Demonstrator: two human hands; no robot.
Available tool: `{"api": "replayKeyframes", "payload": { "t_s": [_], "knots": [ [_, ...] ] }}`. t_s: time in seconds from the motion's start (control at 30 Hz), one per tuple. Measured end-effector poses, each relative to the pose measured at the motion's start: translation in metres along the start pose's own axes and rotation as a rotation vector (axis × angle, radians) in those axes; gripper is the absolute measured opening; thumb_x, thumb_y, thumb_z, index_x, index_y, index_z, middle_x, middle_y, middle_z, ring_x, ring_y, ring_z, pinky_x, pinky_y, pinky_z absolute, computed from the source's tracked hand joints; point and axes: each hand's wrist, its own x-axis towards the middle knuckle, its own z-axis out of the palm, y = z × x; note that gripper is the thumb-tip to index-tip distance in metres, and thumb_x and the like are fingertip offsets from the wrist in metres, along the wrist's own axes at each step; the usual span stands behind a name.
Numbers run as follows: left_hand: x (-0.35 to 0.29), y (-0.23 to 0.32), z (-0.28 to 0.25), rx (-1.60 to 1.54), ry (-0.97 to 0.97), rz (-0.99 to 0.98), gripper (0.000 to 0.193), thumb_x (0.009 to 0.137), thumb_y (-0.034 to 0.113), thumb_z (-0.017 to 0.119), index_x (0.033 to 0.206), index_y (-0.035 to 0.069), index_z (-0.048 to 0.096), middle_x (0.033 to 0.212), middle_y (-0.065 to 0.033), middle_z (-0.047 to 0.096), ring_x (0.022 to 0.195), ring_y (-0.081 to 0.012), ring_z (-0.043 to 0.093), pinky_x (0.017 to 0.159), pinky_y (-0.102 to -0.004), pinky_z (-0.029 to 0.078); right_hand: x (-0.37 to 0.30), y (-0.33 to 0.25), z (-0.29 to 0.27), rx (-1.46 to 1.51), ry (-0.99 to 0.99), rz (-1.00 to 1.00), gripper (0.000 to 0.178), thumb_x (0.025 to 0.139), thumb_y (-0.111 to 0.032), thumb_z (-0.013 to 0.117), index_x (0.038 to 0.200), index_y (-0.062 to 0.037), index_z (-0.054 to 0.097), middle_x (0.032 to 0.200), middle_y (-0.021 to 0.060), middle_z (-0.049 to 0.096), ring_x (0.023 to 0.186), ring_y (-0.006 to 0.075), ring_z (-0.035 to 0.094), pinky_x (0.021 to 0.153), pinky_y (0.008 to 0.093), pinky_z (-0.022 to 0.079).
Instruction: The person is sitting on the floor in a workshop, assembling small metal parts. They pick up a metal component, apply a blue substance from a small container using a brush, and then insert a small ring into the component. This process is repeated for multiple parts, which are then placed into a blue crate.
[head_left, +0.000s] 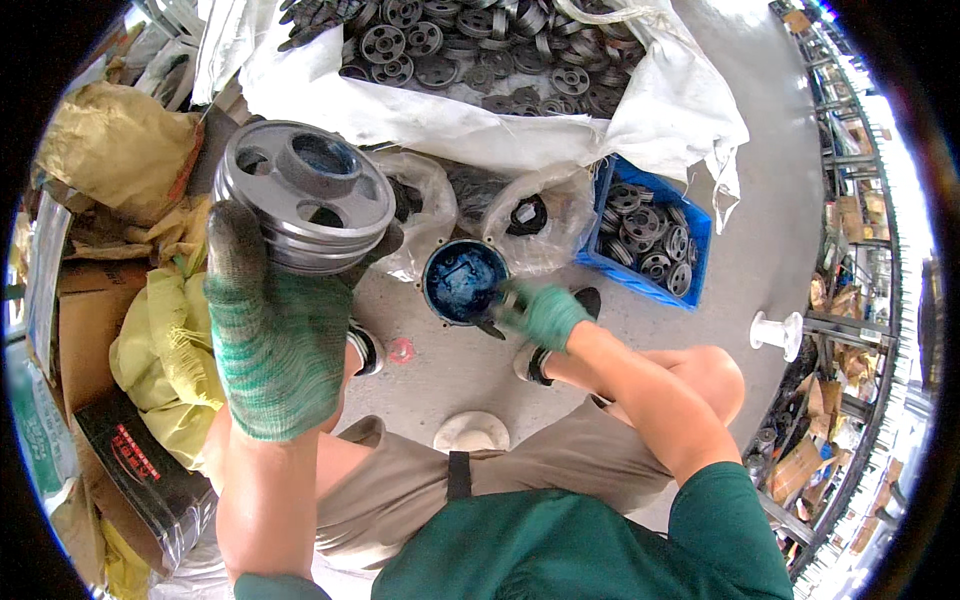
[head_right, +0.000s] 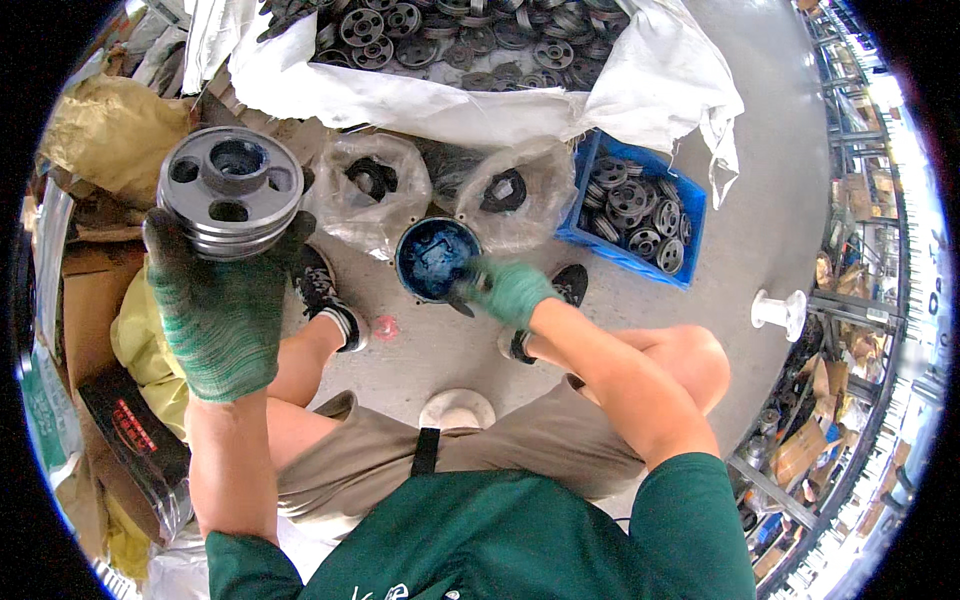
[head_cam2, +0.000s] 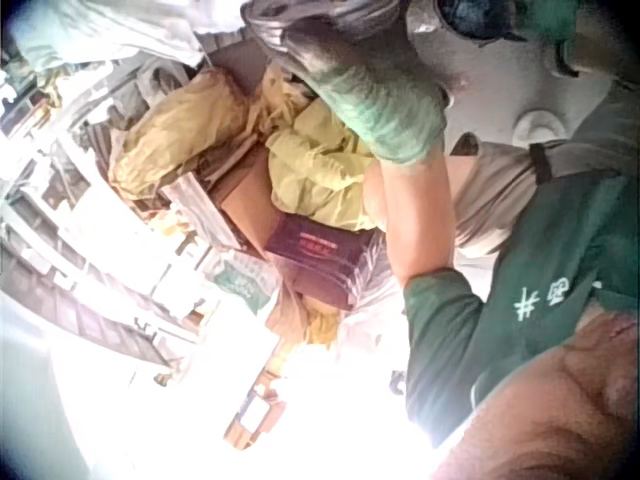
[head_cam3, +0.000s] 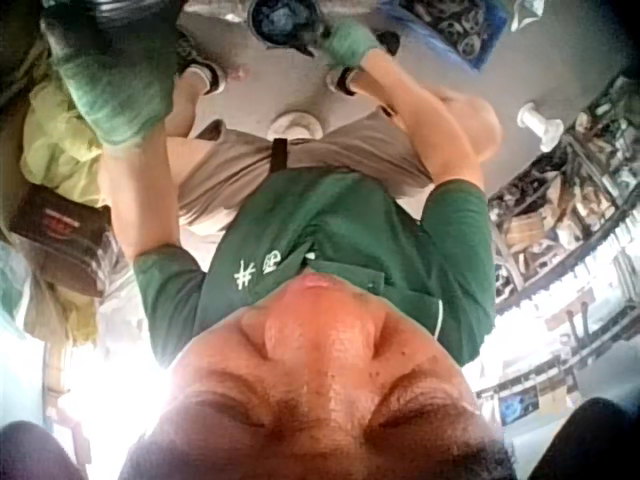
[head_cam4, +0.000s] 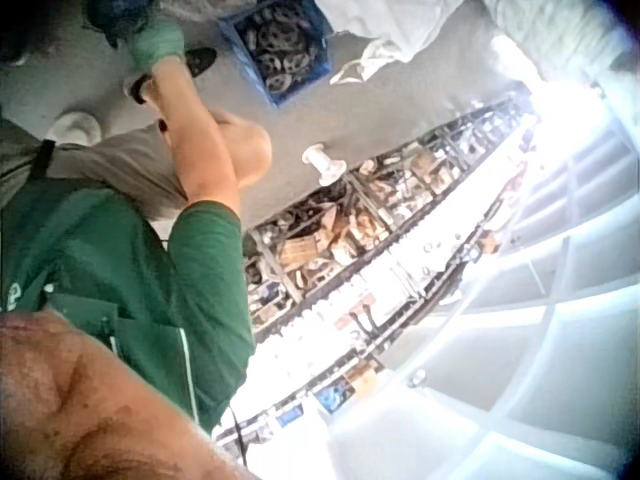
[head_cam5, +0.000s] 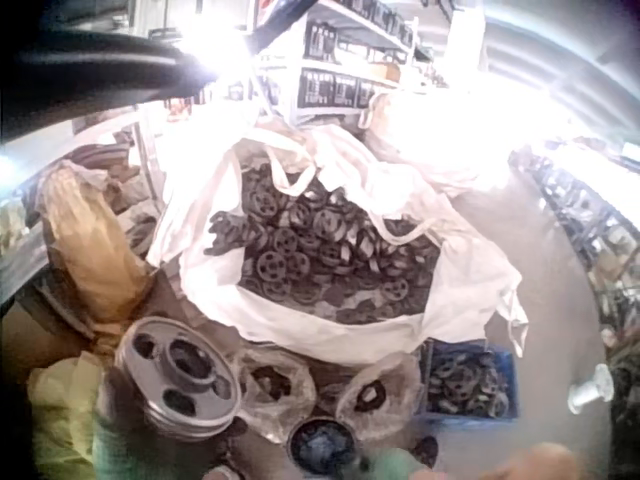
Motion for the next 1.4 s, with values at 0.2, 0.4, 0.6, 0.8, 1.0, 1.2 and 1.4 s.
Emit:
{"api": "replayKeyframes", "payload": {
  "t_s": [0.2,0.4,0.6,0.8,1.0,1.2,1.4],
  "knots": [
    [0.008,0.003,-0.002,0.119,-0.013,0.019,0.056,0.105,0.049,0.05,0.149,0.014,0.048,0.144,-0.0125,0.056,0.129,-0.0317,0.058,0.104,-0.0551,0.052,0.081,0.069,-0.044,-0.121,0.293,0.149,0.036,0.089,-0.037,0.067,0.116,-0.0132,0.073,0.112,0.0186,0.072,0.107,0.0395,0.068,0.092,0.0457,0.053],
    [0.015,0.002,-0.001,0.159,0.092,-0.013,0.054,0.106,0.047,0.049,0.146,0.012,0.051,0.138,-0.0118,0.061,0.125,-0.0307,0.06,0.101,-0.0528,0.054,0.143,0.077,-0.015,-0.21,0.426,0.189,0.033,0.089,-0.033,0.069,0.111,-0.0103,0.076,0.112,0.018,0.073,0.105,0.0385,0.068,0.094,0.0457,0.053],
    [0.016,-0.01,0.008,0.284,0.29,-0.004,0.053,0.107,0.04,0.049,0.151,0.011,0.046,0.142,-0.0126,0.057,0.128,-0.0289,0.058,0.104,-0.051,0.053,0.167,0.09,-0.004,-0.286,0.405,0.277,0.035,0.089,-0.033,0.067,0.116,-0.011,0.074,0.114,0.0184,0.072,0.108,0.04,0.067,0.094,0.0475,0.053],
    [0.015,-0.012,0.007,0.302,0.12,0.045,0.051,0.105,0.03,0.056,0.151,0.009,0.045,0.143,-0.013,0.056,0.13,-0.0265,0.057,0.106,-0.0479,0.052,0.162,0.084,-0.007,-0.268,0.481,0.223,0.035,0.09,-0.032,0.066,0.115,-0.0088,0.072,0.114,0.0204,0.071,0.106,0.0402,0.067,0.093,0.0475,0.053],
    [0.019,-0.025,0.022,0.293,0.108,-0.017,0.067,0.095,0.025,0.073,0.151,0.005,0.04,0.133,-0.0103,0.06,0.119,-0.021,0.061,0.098,-0.0383,0.055,0.129,0.118,-0.064,0.057,0.42,0.18,0.028,0.095,-0.024,0.064,0.114,-0.004,0.069,0.107,0.0163,0.075,0.08,0.0334,0.073,0.071,0.0396,0.056],
    [0.012,-0.036,0.03,0.288,-0.009,-0.02,0.09,0.078,0.023,0.092,0.151,0.007,0.041,0.129,-0.0085,0.061,0.115,-0.0196,0.062,0.097,-0.0341,0.056,0.042,0.027,-0.152,0.534,0.288,0.12,0.019,0.097,-0.012,0.062,0.112,-0.0009,0.065,0.096,0.008,0.073,0.066,0.0163,0.068,0.06,0.0295,0.051],
    [0.011,-0.05,0.028,0.269,-0.065,-0.086,0.091,0.076,0.011,0.091,0.151,0.011,0.039,0.13,-0.0069,0.058,0.118,-0.0192,0.059,0.1,-0.0356,0.054,-0.064,-0.117,-0.167,0.573,0.532,-0.23,0.016,0.096,-0.007,0.061,0.11,0.0006,0.065,0.091,0.0064,0.071,0.081,0.0095,0.063,0.073,0.026,0.052]
  ]
}}
